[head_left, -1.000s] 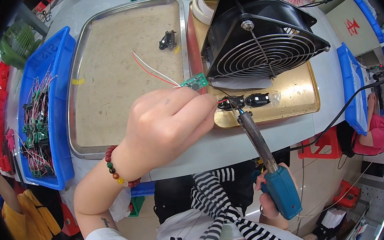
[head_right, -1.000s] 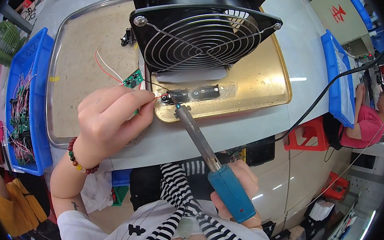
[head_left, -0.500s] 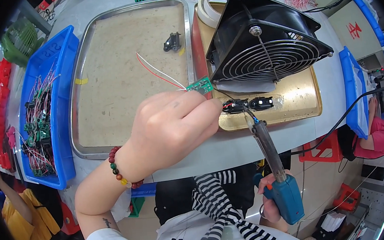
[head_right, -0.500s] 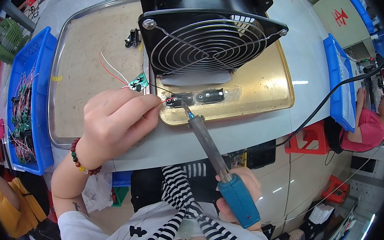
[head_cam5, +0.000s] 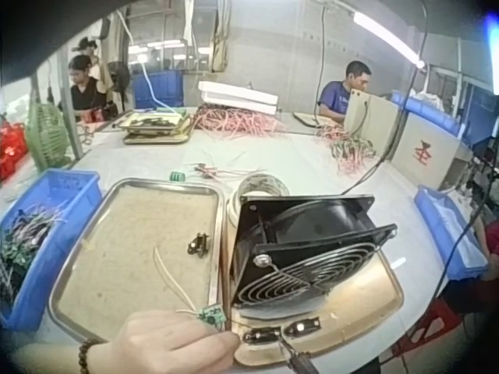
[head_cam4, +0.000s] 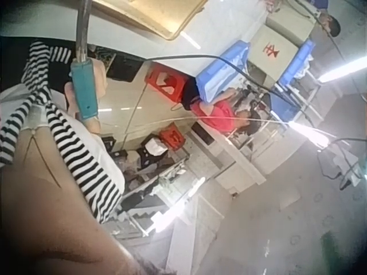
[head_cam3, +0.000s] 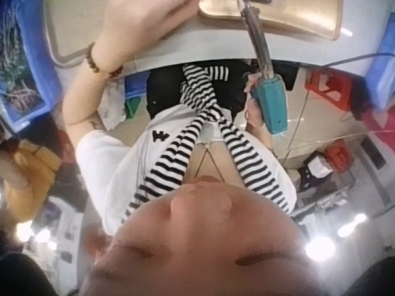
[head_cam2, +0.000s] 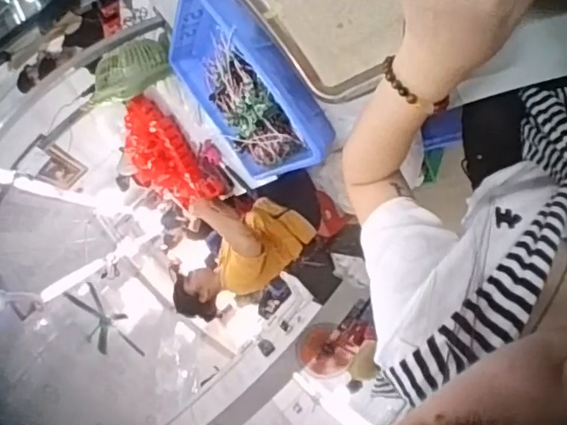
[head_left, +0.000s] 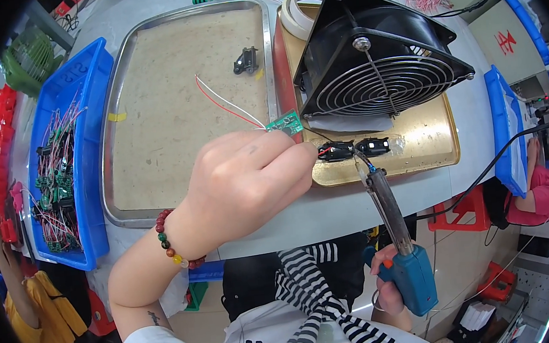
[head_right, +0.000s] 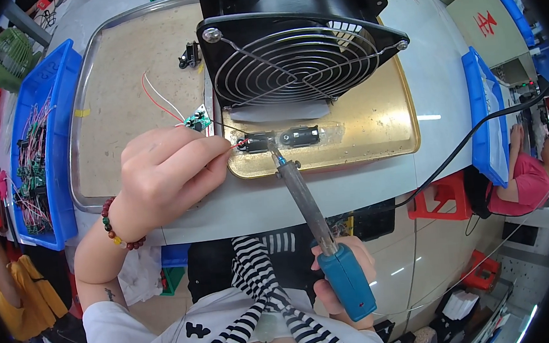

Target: The person solders wires attached to circuit boards onto components using a soldering iron, then transfers small plastic parts from a bin onto a tray by hand.

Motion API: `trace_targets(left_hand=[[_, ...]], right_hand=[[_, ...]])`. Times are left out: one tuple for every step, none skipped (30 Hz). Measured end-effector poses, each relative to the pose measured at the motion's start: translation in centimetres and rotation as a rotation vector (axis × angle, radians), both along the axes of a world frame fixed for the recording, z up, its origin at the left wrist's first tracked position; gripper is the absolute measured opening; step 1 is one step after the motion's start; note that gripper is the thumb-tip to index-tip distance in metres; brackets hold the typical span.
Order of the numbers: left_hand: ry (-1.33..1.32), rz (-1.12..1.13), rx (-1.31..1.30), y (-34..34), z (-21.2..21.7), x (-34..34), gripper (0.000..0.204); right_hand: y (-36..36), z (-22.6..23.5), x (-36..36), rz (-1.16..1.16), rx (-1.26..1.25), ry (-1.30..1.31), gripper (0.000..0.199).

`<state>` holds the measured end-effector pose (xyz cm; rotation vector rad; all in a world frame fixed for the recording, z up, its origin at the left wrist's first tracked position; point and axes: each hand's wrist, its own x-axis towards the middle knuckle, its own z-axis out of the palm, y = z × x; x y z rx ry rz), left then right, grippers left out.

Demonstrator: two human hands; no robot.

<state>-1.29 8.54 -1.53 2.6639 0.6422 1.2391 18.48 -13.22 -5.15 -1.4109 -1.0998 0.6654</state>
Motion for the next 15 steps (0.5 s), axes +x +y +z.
trace_targets(left_hand=[[0.006, 0.004, 0.002, 0.0, 0.2, -0.2, 0.016], [0.002, 0.003, 0.025, 0.1, 0.5, -0.2, 0.018], [-0.002, 0.002, 0.049, 0.2, 0.8, -0.3, 0.020], [-0.001, 0.002, 0.054, 0.3, 1.7, -0.1, 0.020], [-0.109, 0.046, -0.080, 0.4, 2.7, 0.1, 0.021], [-0.217, 0.089, -0.212, 0.5, 3.3, 0.2, 0.022], [-0.156, 0.114, -0.252, 1.2, 3.4, 0.1, 0.025], [-0.149, 0.119, -0.241, 1.4, 3.7, -0.5, 0.025], [0.026, 0.090, -0.484, 1.7, 4.0, -1.2, 0.027], [0.202, 0.062, -0.725, 1.7, 4.5, -1.6, 0.028], [0.223, 0.059, -0.680, 1.4, 4.7, -1.4, 0.027], [0.227, 0.070, -0.669, 1.2, 4.8, -1.0, 0.027], [0.153, 0.093, -0.639, 1.1, 4.8, -0.6, 0.026], [0.084, 0.121, -0.607, 0.8, 4.8, -0.3, 0.025], [0.064, 0.132, -0.594, 0.9, 4.7, -0.2, 0.028]], right_hand=[[0.0, -0.1, 0.1, 0.004, 0.002, 0.006, 0.038], [0.0, -0.1, 0.2, 0.003, 0.010, 0.007, 0.039], [-0.1, -0.1, 0.3, 0.003, 0.020, 0.009, 0.041], [-0.1, -0.2, 0.4, 0.003, 0.024, 0.009, 0.041], [-0.1, -0.6, 0.4, -0.010, 0.063, 0.030, 0.043], [-0.1, -0.8, 0.4, -0.023, 0.104, 0.051, 0.046], [-0.1, -0.9, 0.5, -0.023, 0.113, 0.054, 0.046], [-0.1, -1.1, 0.5, -0.036, 0.109, 0.085, 0.047], [-0.2, -1.2, 0.5, -0.049, 0.106, 0.116, 0.049], [-0.3, -1.4, 0.6, -0.043, 0.119, 0.125, 0.049], [-0.7, -1.6, 0.9, -0.041, 0.112, 0.146, 0.052], [-0.9, -1.8, 1.1, -0.039, 0.107, 0.167, 0.055], [-0.9, -2.0, 1.2, -0.031, 0.118, 0.175, 0.055], [-1.0, -2.1, 1.3, -0.043, 0.142, 0.226, 0.057], [-1.2, -2.2, 1.3, -0.056, 0.165, 0.276, 0.059]])
